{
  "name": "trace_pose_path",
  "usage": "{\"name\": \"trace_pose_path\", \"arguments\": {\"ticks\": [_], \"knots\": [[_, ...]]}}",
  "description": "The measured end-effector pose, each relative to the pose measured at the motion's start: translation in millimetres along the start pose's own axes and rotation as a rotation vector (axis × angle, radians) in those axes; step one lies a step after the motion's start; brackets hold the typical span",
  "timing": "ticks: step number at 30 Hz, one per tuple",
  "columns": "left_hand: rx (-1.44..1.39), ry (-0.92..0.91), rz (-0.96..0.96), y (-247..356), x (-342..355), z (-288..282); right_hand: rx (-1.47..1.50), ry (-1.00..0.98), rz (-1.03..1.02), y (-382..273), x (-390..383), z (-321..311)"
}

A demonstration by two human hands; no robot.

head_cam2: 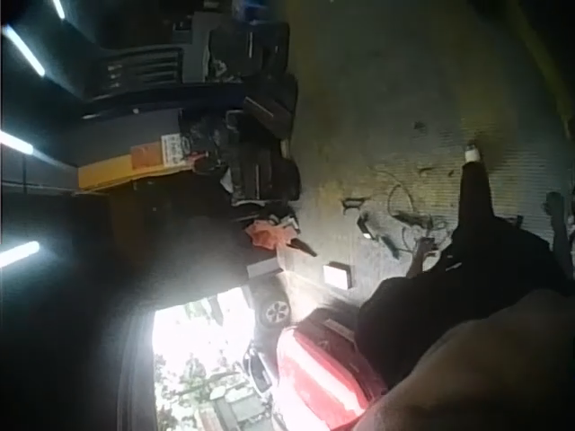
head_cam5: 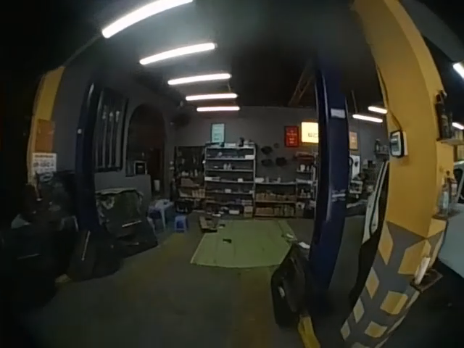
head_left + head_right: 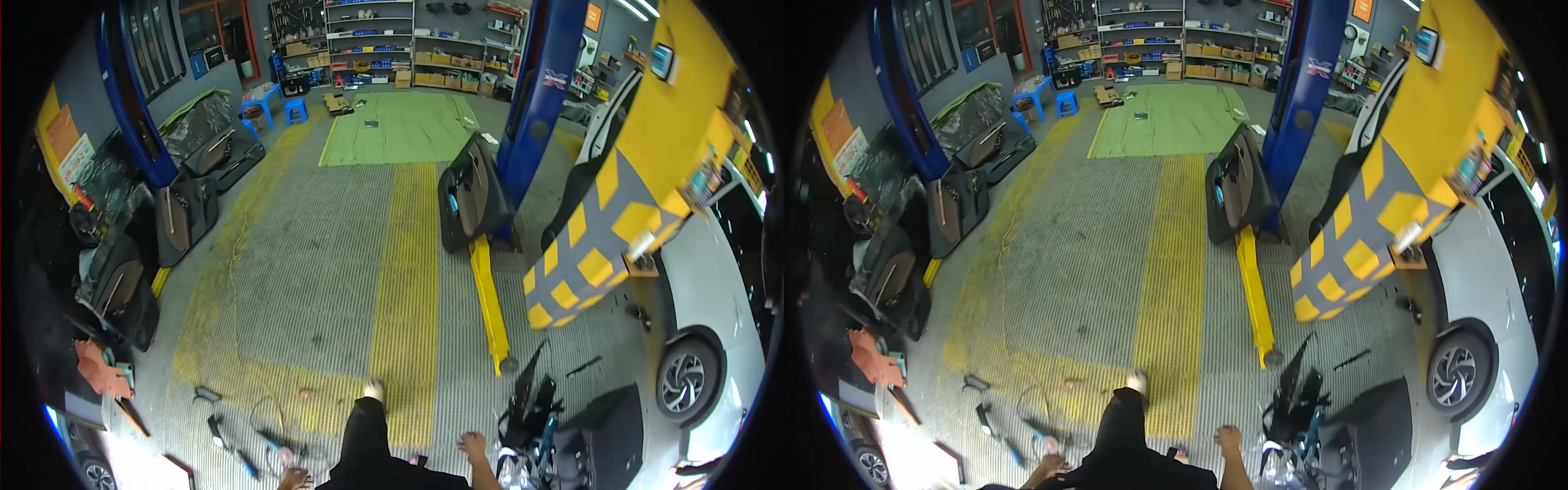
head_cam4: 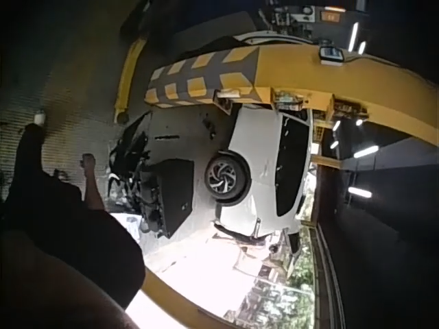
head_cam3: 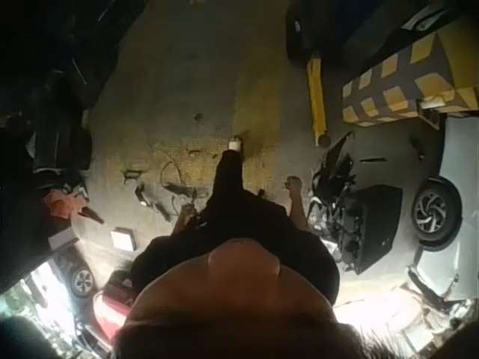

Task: Selecting washers and screws from a storage bin and assisting in the installation of a car bumper on a vehicle.

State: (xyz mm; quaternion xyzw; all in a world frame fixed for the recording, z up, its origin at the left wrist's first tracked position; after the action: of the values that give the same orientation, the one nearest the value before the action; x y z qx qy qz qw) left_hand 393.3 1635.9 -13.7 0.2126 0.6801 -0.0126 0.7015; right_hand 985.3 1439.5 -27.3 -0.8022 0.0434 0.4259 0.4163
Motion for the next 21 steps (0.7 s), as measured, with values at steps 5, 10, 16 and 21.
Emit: {"name": "trace_pose_path", "arguments": {"ticks": [5,10,16,21], "knots": [[0.005,0.183,0.122,218,42,-107,0.057,-0.167,-0.074,-268,159,129],[-0.149,0.378,0.152,537,180,23,0.803,-0.340,0.149,-453,206,200],[0.298,-0.009,1.046,1097,169,310,-1.233,-0.173,-0.175,-500,354,229],[0.258,-0.187,1.209,1367,186,447,0.018,-0.085,0.544,-519,488,302]]}}
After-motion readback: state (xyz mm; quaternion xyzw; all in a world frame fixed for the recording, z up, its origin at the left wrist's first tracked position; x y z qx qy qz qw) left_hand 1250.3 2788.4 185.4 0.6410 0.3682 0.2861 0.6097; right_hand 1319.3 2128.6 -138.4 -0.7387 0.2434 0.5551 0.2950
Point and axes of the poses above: each hand's wrist, its own x-axis towards the middle knuckle, its own z-axis out of the palm, y = z × x, the point moved 3 cm from there along x, towards the middle knuckle, and after that the axes turned 9 degrees about -x, right-handed, at the moved point
